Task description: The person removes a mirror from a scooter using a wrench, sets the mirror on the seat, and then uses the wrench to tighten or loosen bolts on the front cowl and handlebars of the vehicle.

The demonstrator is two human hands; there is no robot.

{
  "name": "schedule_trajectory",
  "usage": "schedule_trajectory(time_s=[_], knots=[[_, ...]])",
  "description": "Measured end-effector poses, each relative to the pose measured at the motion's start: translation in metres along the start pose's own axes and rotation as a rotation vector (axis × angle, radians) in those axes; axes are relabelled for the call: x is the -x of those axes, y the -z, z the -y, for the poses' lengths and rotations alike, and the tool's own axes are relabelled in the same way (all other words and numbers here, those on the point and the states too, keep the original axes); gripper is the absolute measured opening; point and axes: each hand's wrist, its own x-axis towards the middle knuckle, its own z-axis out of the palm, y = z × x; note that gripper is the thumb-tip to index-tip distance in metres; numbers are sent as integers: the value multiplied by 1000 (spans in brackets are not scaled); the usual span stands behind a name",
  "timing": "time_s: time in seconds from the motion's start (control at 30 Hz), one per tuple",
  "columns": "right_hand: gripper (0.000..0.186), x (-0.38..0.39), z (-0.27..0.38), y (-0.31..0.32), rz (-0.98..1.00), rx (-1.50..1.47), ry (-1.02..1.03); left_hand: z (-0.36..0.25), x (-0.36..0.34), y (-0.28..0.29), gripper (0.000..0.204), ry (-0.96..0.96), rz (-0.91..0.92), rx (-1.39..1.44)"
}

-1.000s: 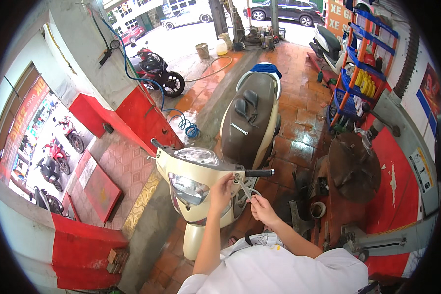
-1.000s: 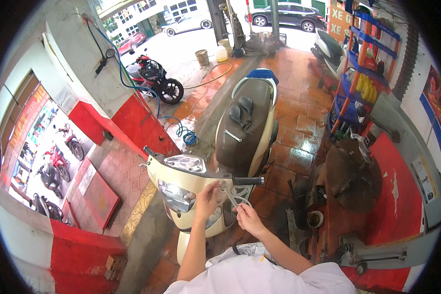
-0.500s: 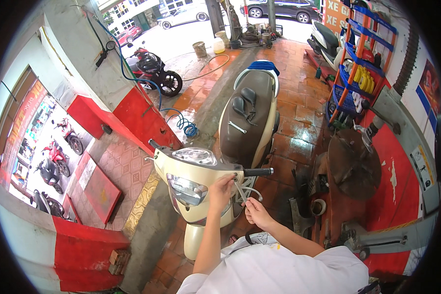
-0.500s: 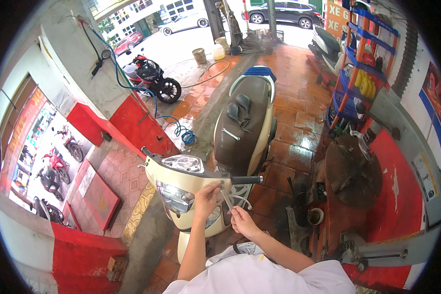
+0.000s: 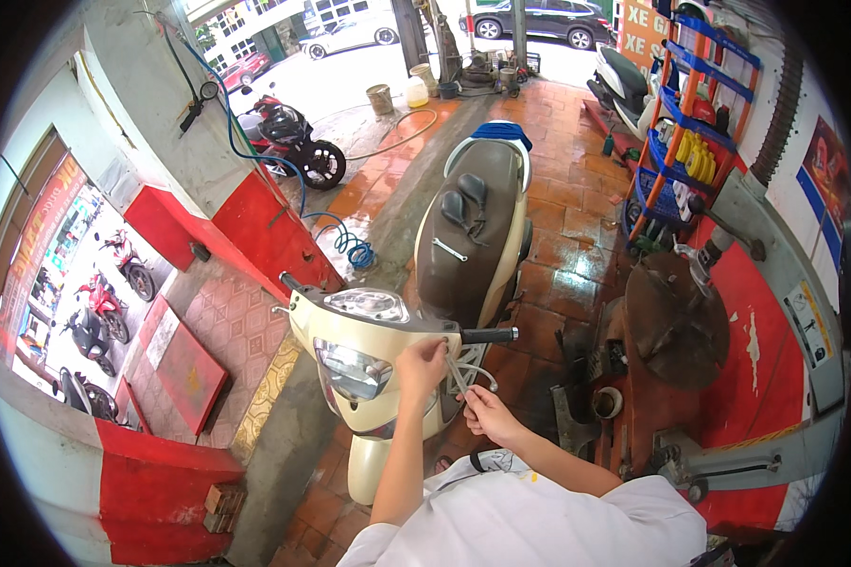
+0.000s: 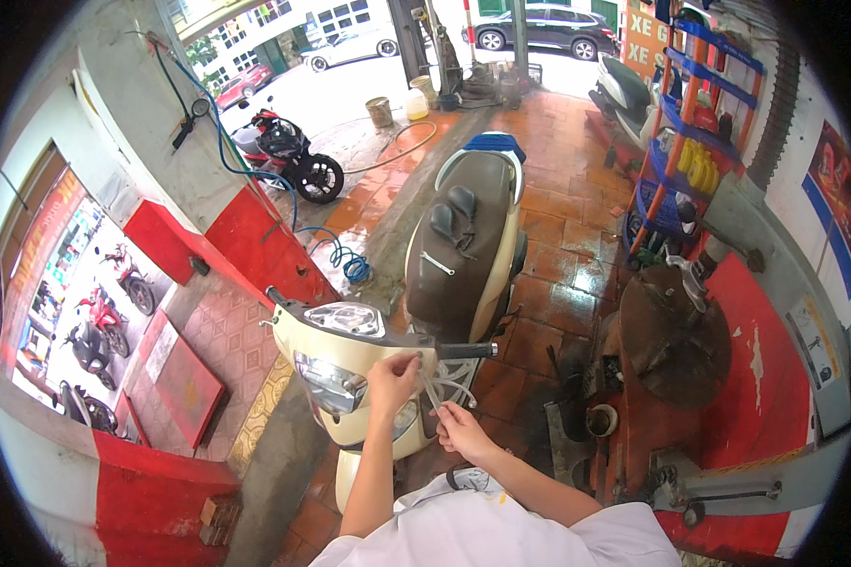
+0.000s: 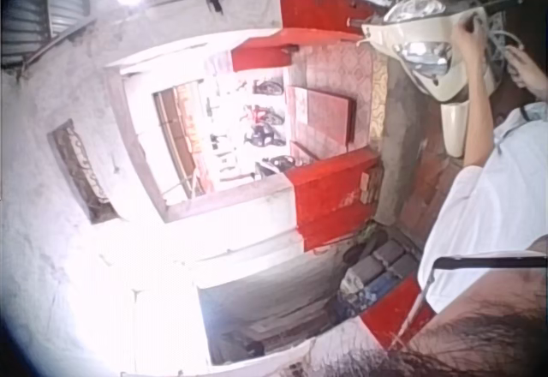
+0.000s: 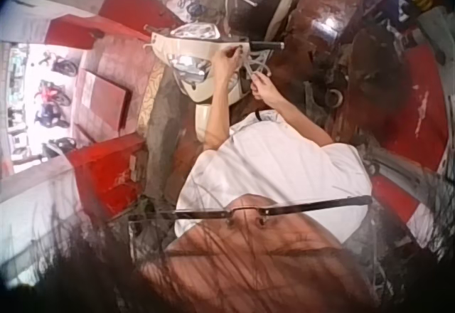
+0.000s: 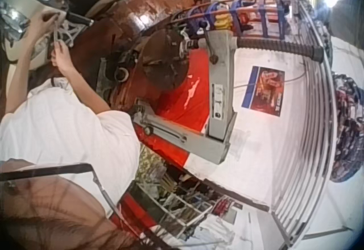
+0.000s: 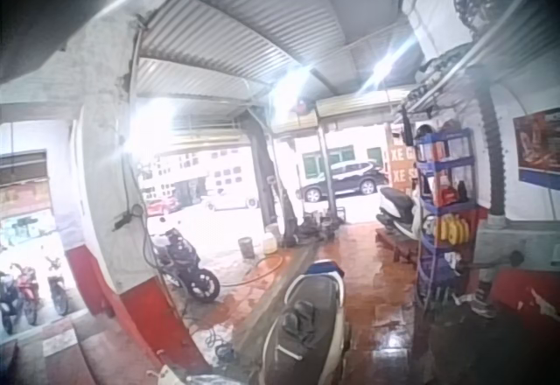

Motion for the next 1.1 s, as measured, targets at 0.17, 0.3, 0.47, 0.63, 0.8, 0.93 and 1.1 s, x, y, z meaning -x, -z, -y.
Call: schedule_trajectory(time_s=[0.17,0.3,0.47,0.63,0.8,0.93,1.1], knots=[[23,0,-2,-4,-2,-42,0,4,-4,1,21,34,29,-25],[23,6,12,0,-40,-3,-1,4,-3,-1,22,37,30,-24],[16,3,24,39,-124,-15,102,4,2,2,21,28,35,3],[12,-17,47,83,-268,-150,231,10,2,7,22,42,66,85],[16,-85,90,99,-243,-107,274,9,10,6,25,128,16,113],[13,-138,130,66,-225,-92,237,-5,16,2,26,79,-51,67],[10,-176,145,-22,-112,188,232,4,18,1,23,101,-78,159]])
